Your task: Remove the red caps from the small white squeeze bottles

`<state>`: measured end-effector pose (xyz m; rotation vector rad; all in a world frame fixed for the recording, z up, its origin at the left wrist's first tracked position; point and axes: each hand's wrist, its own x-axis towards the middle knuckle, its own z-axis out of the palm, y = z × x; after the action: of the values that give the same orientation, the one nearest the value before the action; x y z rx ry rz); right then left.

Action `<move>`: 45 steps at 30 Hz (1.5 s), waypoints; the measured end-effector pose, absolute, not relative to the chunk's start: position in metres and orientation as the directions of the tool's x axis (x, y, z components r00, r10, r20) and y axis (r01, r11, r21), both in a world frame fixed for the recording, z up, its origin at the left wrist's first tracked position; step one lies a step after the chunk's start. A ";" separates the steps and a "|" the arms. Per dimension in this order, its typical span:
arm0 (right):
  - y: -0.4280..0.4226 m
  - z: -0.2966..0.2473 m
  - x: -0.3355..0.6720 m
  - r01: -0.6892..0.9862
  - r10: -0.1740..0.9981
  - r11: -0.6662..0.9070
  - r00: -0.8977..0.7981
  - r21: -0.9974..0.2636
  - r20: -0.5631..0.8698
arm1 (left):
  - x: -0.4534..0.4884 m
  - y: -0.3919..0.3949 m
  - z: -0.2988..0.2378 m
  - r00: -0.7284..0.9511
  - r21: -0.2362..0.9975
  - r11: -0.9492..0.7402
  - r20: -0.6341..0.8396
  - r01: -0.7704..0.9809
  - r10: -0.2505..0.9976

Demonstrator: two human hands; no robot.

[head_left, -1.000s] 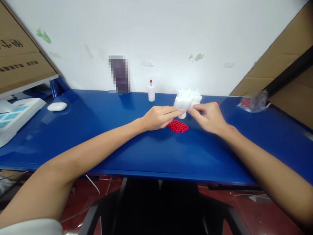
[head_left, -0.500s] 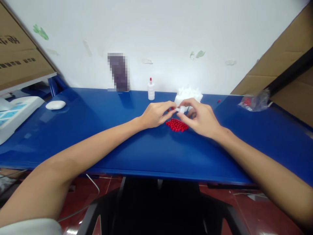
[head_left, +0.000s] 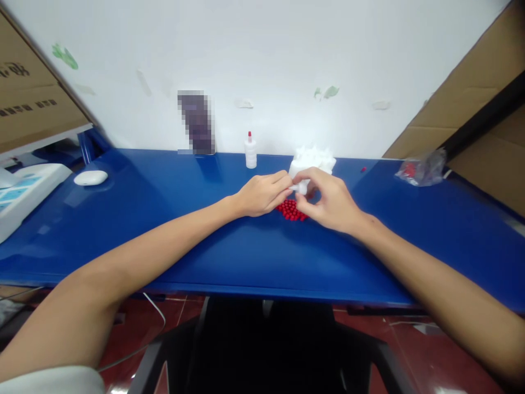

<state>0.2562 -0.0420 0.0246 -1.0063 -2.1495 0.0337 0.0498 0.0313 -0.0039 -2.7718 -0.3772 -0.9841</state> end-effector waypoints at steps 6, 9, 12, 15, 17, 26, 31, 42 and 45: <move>-0.041 0.023 0.253 0.606 0.600 0.754 -0.479 -0.253 0.641 | 0.051 0.032 -0.006 0.747 -0.147 -0.955 0.657 0.257 0.100; -0.040 0.024 0.253 0.569 0.525 0.803 -0.529 -0.180 0.667 | 0.051 0.033 -0.007 0.727 -0.156 -0.958 0.683 0.243 0.073; -0.038 0.024 0.255 0.544 0.457 0.833 -0.575 -0.100 0.679 | 0.052 0.034 -0.008 0.711 -0.149 -0.960 0.700 0.236 0.067; -0.035 0.021 0.258 0.560 0.423 0.828 -0.591 -0.028 0.687 | 0.052 0.035 -0.009 0.715 -0.098 -0.970 0.693 0.223 0.095; -0.031 0.018 0.259 0.561 0.385 0.828 -0.592 0.019 0.708 | 0.052 0.035 -0.009 0.721 -0.038 -0.976 0.681 0.215 0.132; -0.019 0.015 0.265 0.519 0.209 0.822 -0.658 0.234 0.724 | 0.056 0.031 -0.011 0.702 0.168 -0.973 0.674 0.159 0.231; -0.015 0.014 0.264 0.454 0.068 0.839 -0.635 0.300 0.770 | 0.061 0.024 -0.011 0.666 0.295 -0.950 0.690 0.100 0.284; -0.019 0.016 0.258 0.539 0.083 0.799 -0.537 0.266 0.839 | 0.070 0.012 0.004 0.598 0.532 -0.844 0.701 -0.073 0.390; -0.020 0.019 0.255 0.564 0.117 0.799 -0.485 0.208 0.867 | 0.075 0.003 0.009 0.572 0.641 -0.758 0.669 -0.120 0.475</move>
<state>0.2551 -0.0200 0.0193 -0.5056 -2.0330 -0.5930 0.0752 0.0034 0.0091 -3.3257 -0.4355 -1.8187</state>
